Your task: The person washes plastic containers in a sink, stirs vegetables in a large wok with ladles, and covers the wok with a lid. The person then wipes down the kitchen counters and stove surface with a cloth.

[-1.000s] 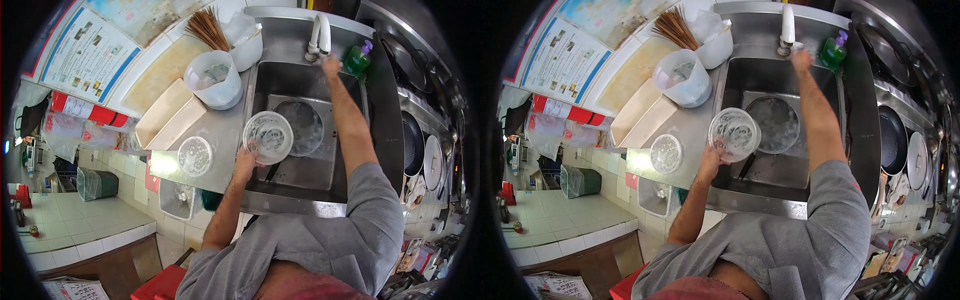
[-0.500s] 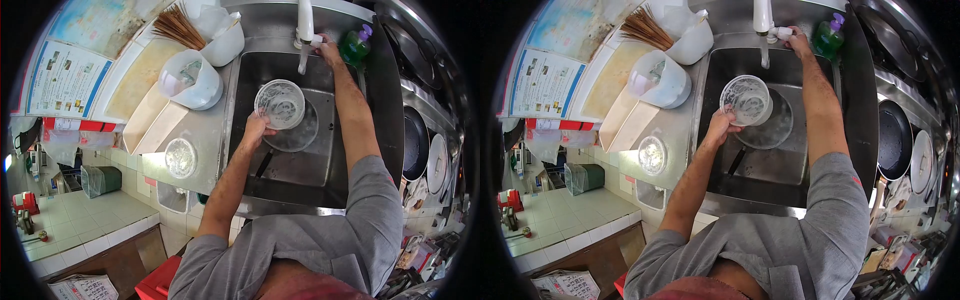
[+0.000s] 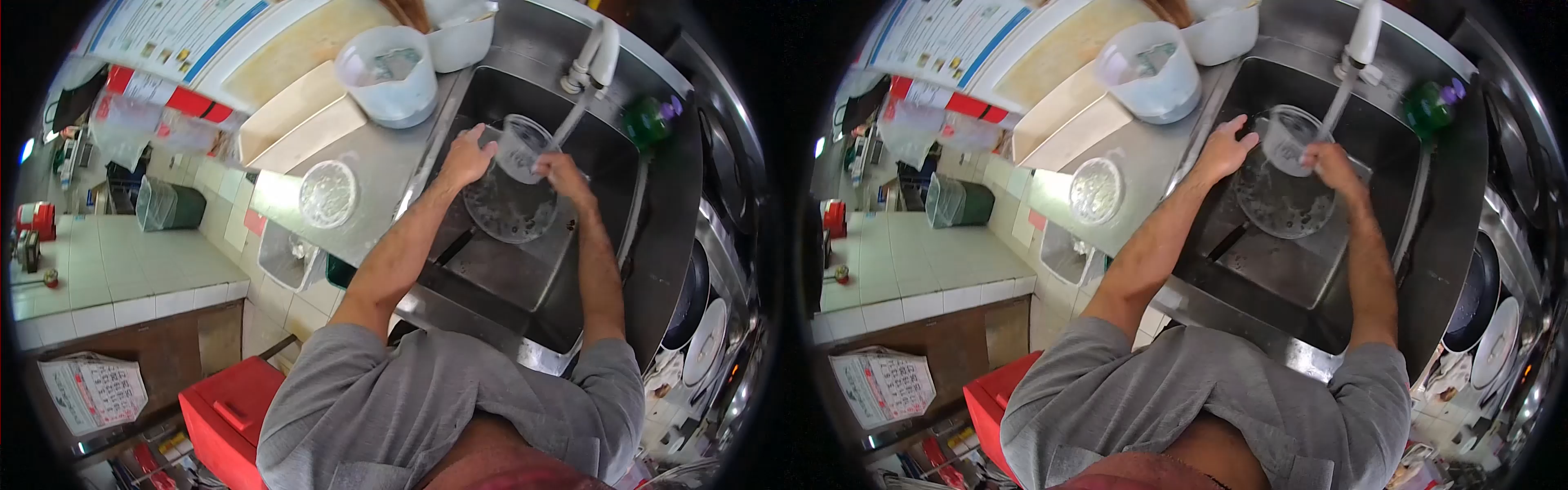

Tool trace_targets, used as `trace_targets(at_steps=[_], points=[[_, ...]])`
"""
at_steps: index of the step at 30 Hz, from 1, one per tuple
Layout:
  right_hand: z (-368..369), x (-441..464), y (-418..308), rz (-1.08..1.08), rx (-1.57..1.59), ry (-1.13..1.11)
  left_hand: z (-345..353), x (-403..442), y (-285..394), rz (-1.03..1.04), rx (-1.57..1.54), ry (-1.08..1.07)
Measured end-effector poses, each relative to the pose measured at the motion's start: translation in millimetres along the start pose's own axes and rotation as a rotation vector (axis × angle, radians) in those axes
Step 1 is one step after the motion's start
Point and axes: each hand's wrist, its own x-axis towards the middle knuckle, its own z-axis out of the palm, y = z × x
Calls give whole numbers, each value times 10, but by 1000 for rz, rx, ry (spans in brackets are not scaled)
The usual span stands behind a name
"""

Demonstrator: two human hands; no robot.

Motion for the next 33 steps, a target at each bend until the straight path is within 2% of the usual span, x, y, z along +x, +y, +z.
trace_targets(at_steps=[1,2,3,4,6,7,8,9,10,11,13,14,15,17,18,20,21,22,25,27,28,30,31,33], points=[[-37,15,37,-8,1,-11,-164,-167,-87,12,-153,20],[-90,44,63,112,22,80,-474,-380,-115,101,29,120],[-123,81,70,233,42,175,-714,-588,-266,70,219,240],[-119,101,59,230,39,173,-1030,-787,-442,12,266,294],[-64,139,37,46,-89,238,-1457,-1085,-1221,-63,586,538],[-72,224,170,46,-90,237,-1663,-1235,-1331,-351,558,507],[-98,363,408,148,48,287,-1774,-1344,-1458,-568,528,469],[-132,398,298,249,184,338,-1796,-1416,-1474,-568,527,471],[-164,395,191,319,28,419,-1809,-1471,-1483,-634,456,409],[-124,374,81,316,22,428,-1806,-1507,-1483,-696,381,347],[-70,363,-130,42,-201,483,-1705,-1563,-1419,-652,381,327],[-137,359,-261,204,24,296,-1632,-1601,-1341,-596,383,298],[-107,367,-225,206,19,290,-1556,-1640,-1279,-541,386,269],[-89,405,-78,50,-89,525,-1440,-1644,-1222,-474,334,295],[-65,377,-169,50,-96,537,-1446,-1609,-1104,-539,376,284],[152,274,-572,57,-271,314,-1446,-1558,-1060,-591,415,262],[276,239,-622,80,-267,149,-1462,-1536,-1133,-597,339,240],[443,202,-610,64,-175,86,-1458,-1504,-1167,-604,264,217],[754,79,-698,10,-36,122,-1427,-1359,-1091,-607,213,140],[921,61,-699,353,272,-75,-1378,-1262,-956,-630,247,107],[1059,42,-634,355,273,-71,-1342,-1227,-896,-659,283,77],[1282,-27,-543,334,654,-3,-1261,-1169,-851,-661,304,48],[1277,-83,-687,338,654,4,-1211,-1148,-827,-666,324,22],[1288,-147,-996,509,701,-83,-1070,-1150,-769,-615,330,47]])
